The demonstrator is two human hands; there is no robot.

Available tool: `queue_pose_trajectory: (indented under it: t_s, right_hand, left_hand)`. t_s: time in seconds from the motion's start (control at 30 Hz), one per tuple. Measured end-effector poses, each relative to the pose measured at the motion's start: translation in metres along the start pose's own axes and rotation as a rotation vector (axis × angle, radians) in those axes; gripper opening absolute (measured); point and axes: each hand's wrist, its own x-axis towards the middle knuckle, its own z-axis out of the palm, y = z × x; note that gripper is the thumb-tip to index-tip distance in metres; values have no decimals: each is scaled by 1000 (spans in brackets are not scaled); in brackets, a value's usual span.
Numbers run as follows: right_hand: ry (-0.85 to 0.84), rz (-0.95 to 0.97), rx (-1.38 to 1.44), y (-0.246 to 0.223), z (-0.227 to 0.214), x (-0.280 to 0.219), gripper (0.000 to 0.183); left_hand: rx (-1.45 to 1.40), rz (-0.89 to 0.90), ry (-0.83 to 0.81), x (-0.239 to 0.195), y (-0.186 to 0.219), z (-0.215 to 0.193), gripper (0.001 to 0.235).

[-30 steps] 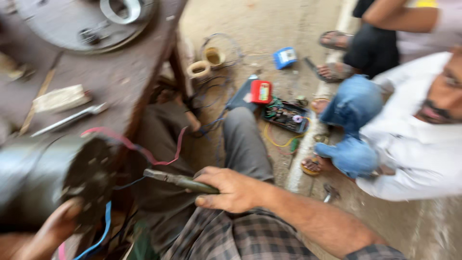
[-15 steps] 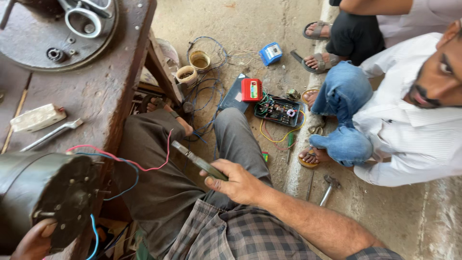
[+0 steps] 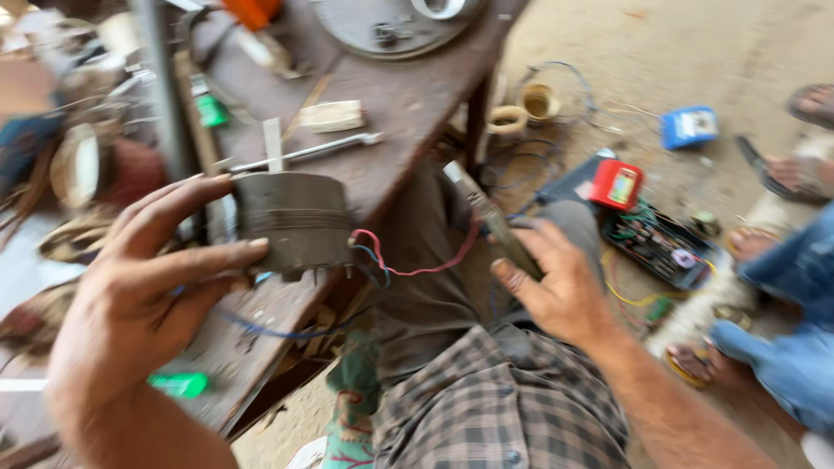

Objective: The person uses pliers to adjust and secure components on a cylindrical electric motor, repeatedly rotating the shaft and manipulating wires. The motor is held in one hand while the other hand uses pliers to grip and adjust parts near the shaft end.

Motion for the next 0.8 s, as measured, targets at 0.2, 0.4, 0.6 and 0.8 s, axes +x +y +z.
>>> queue_pose_trajectory:
  t_s: [0.2, 0.4, 0.6, 0.8]
  right_hand:
    - [92, -182, -217, -21, 16, 55, 36]
    - [129, -255, -555, -33, 32, 126, 40]
    - [290, -492, -499, -42, 44, 146, 32]
    - [-137, -273, 163, -57, 47, 116, 29]
  left_hand:
    - [-171, -273, 153, -27, -3, -2, 44]
    - [-200, -507, 332, -21, 17, 41, 68]
    - [153, -260, 215, 8, 32, 51, 105]
    - [228, 36, -85, 12, 17, 16, 109]
